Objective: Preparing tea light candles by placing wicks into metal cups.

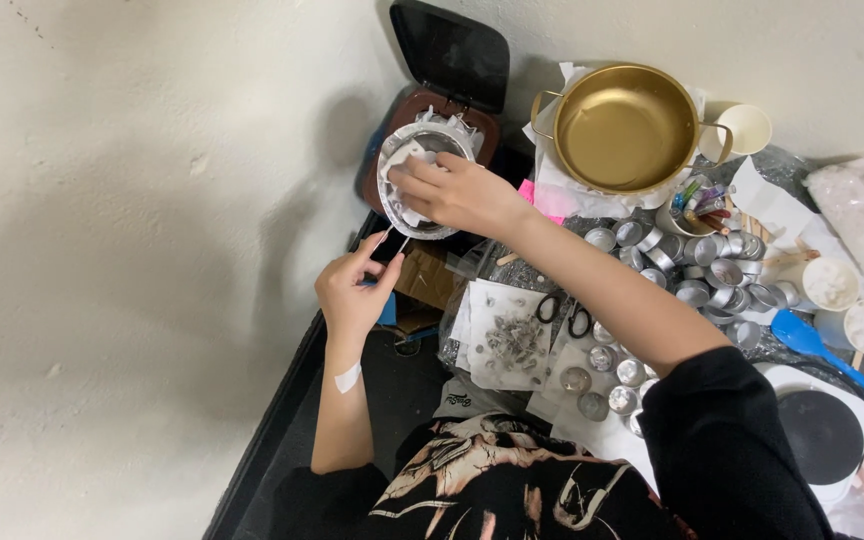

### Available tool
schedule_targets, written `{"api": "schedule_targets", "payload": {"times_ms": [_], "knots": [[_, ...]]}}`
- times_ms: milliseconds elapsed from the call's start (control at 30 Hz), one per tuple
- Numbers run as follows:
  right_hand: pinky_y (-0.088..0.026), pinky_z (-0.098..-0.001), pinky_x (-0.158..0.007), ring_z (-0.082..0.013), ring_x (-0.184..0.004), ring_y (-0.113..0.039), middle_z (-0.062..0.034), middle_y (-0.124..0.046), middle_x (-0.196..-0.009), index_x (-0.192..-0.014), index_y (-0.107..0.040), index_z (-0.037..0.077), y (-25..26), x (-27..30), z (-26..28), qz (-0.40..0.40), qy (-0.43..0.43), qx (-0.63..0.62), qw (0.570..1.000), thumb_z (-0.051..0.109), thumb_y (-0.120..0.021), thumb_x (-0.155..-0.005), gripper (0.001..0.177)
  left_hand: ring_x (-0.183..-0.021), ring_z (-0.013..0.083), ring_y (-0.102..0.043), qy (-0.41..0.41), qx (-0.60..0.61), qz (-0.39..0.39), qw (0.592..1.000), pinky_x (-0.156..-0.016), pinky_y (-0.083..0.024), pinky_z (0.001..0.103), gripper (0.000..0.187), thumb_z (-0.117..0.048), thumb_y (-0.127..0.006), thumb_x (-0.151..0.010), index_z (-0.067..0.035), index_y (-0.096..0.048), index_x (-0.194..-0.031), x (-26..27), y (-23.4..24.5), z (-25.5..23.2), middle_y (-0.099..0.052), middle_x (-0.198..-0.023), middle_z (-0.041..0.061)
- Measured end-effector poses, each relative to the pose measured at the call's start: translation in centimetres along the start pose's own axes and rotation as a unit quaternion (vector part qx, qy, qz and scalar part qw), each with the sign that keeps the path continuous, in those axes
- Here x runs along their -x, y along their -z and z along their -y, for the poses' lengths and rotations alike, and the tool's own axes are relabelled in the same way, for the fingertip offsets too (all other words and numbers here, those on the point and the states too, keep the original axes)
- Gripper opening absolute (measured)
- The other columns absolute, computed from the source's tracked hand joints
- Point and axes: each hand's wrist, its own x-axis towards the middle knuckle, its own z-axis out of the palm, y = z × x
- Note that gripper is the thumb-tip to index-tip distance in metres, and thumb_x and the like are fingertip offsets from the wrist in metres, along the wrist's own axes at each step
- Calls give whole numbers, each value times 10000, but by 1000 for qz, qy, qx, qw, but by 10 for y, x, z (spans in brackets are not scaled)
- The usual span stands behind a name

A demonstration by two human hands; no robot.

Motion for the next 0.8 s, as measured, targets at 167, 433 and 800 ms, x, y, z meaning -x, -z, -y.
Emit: {"api": "schedule_targets", "payload": {"times_ms": [167, 433, 800], "knots": [[-561, -319, -716, -165, -840, -723, 18, -739, -920, -888, -726, 149, -44, 21, 0, 86, -5, -11, 996, 182, -659, -793, 121, -482, 98, -497, 16, 14, 16, 1000, -480, -362, 257, 344, -131, -894, -796, -107, -795, -1124, -2, 3, -12, -651, -601, -8], [-568, -320, -649, -190, -700, -728, -42, -735, -758, -814, -746, 130, -81, 31, 14, 127, -98, 24, 987, 187, -682, -767, 98, -592, 120, -608, -47, 21, 0, 999, -584, -465, 273, 347, -121, -877, -813, -100, -772, -1143, 3, 2, -20, -654, -668, -5], [-582, -343, -572, -221, -678, -750, -74, -739, -717, -730, -752, 140, -88, 29, 15, 206, -204, -36, 956, 136, -706, -770, 61, -523, 137, -573, -108, -52, -23, 993, -524, -412, 284, 322, -106, -894, -809, -67, -779, -1107, 5, -10, -15, -624, -610, -15]]}}
